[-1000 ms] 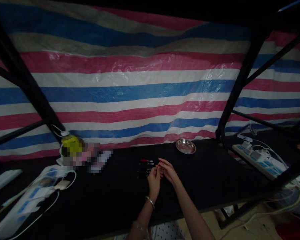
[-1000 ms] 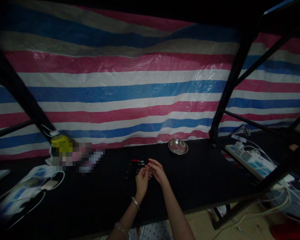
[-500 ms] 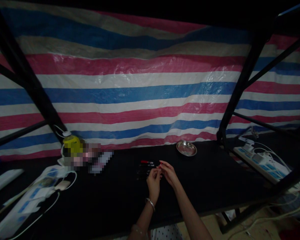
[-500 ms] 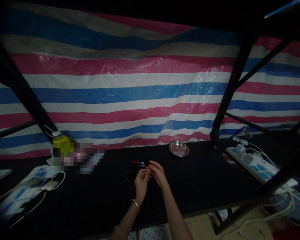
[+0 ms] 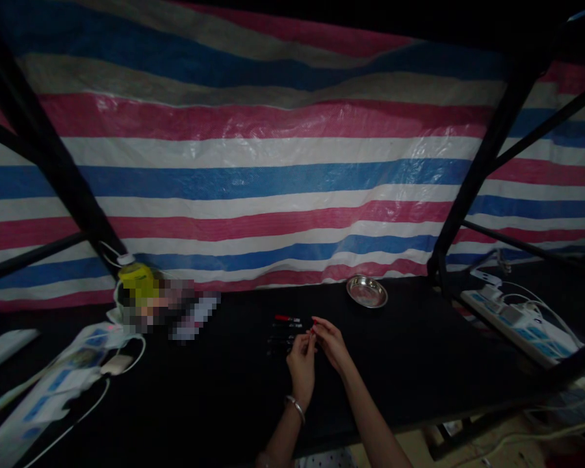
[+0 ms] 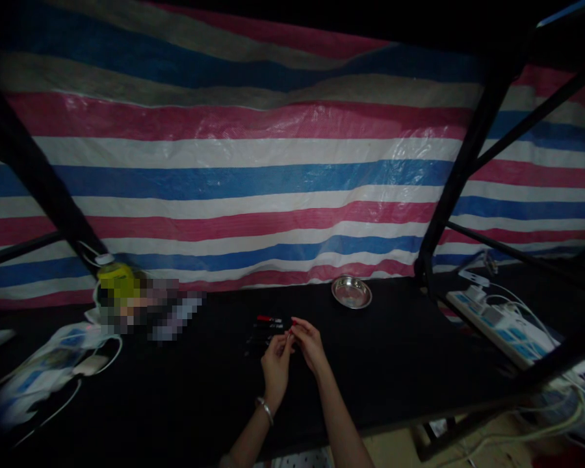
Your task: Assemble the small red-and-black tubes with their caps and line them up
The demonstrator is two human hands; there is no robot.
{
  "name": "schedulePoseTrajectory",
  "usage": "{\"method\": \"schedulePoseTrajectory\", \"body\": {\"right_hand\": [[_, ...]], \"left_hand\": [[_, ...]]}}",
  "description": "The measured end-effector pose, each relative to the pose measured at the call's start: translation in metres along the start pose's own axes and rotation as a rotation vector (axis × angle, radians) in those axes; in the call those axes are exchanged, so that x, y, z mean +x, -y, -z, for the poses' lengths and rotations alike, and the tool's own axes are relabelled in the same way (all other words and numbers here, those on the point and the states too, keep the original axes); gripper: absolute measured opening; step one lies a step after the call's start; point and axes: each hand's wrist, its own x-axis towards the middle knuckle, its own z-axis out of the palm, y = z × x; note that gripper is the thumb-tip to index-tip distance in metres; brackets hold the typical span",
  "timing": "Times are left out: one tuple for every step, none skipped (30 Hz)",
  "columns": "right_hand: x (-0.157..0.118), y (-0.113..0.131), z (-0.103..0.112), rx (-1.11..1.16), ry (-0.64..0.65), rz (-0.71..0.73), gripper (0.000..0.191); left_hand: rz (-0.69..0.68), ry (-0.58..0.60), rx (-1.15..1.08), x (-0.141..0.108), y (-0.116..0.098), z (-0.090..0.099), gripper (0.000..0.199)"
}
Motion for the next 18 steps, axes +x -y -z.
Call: {"method": "schedulePoseTrajectory", "body": {"right_hand": [[-0.001, 0.001, -0.001, -0.020, 0.002, 0.000, 0.039], [-0.003, 0.002, -0.002, -0.045, 0.007, 0.002, 0.037], [-0.004, 0.003, -0.003, -0.073, 0.014, 0.007, 0.035], [-0.006, 0.004, -0.004, -0.103, 0.019, 0.014, 0.032], [-0.007, 0.004, -0.005, -0.131, 0.022, 0.019, 0.030], [-0.008, 0.004, -0.006, -0.152, 0.025, 0.021, 0.029], [-0.009, 0.004, -0.006, -0.166, 0.028, 0.017, 0.029], [-0.008, 0.002, -0.006, -0.168, 0.022, 0.011, 0.029], [-0.007, 0.001, -0.005, -0.158, 0.007, 0.006, 0.030], [-0.004, -0.001, -0.004, -0.136, -0.020, 0.008, 0.031], [0.000, -0.004, -0.003, -0.108, -0.063, 0.020, 0.032], [0.004, -0.006, -0.002, -0.081, -0.121, 0.042, 0.034], [0.010, -0.008, -0.002, -0.062, -0.188, 0.076, 0.035], [0.016, -0.011, -0.002, -0.057, -0.257, 0.118, 0.037], [0.022, -0.012, -0.002, -0.071, -0.321, 0.166, 0.038], [0.028, -0.014, -0.003, -0.105, -0.375, 0.218, 0.038], [0.033, -0.016, -0.005, -0.154, -0.415, 0.265, 0.038], [0.037, -0.018, -0.008, -0.216, -0.440, 0.305, 0.037]], "left_hand": [[0.000, 0.000, 0.001, 0.000, 0.000, 0.000, 0.032], [0.002, 0.002, -0.001, 0.000, 0.000, 0.000, 0.031], [0.004, 0.003, -0.005, 0.000, 0.000, 0.000, 0.031], [0.007, 0.005, -0.008, -0.001, 0.000, 0.000, 0.030], [0.008, 0.007, -0.009, -0.001, -0.001, 0.000, 0.029], [0.009, 0.008, -0.007, -0.002, -0.001, 0.000, 0.028], [0.006, 0.009, -0.004, -0.002, 0.000, 0.000, 0.027], [0.001, 0.011, 0.000, -0.003, 0.000, 0.000, 0.026], [-0.007, 0.014, 0.001, -0.003, 0.001, 0.000, 0.025], [-0.017, 0.020, 0.004, -0.003, 0.002, 0.000, 0.026], [-0.030, 0.027, 0.011, -0.003, 0.003, 0.001, 0.030], [-0.046, 0.032, 0.027, -0.001, 0.004, 0.002, 0.036], [-0.065, 0.030, 0.055, 0.003, 0.004, 0.005, 0.041], [-0.088, 0.020, 0.096, 0.007, 0.004, 0.008, 0.044], [-0.114, 0.000, 0.148, 0.014, 0.004, 0.014, 0.042], [-0.141, -0.031, 0.208, 0.022, 0.004, 0.020, 0.036], [-0.169, -0.050, 0.280, 0.032, 0.004, 0.027, 0.030], [-0.179, -0.061, 0.352, 0.042, 0.005, 0.034, 0.028]]}}
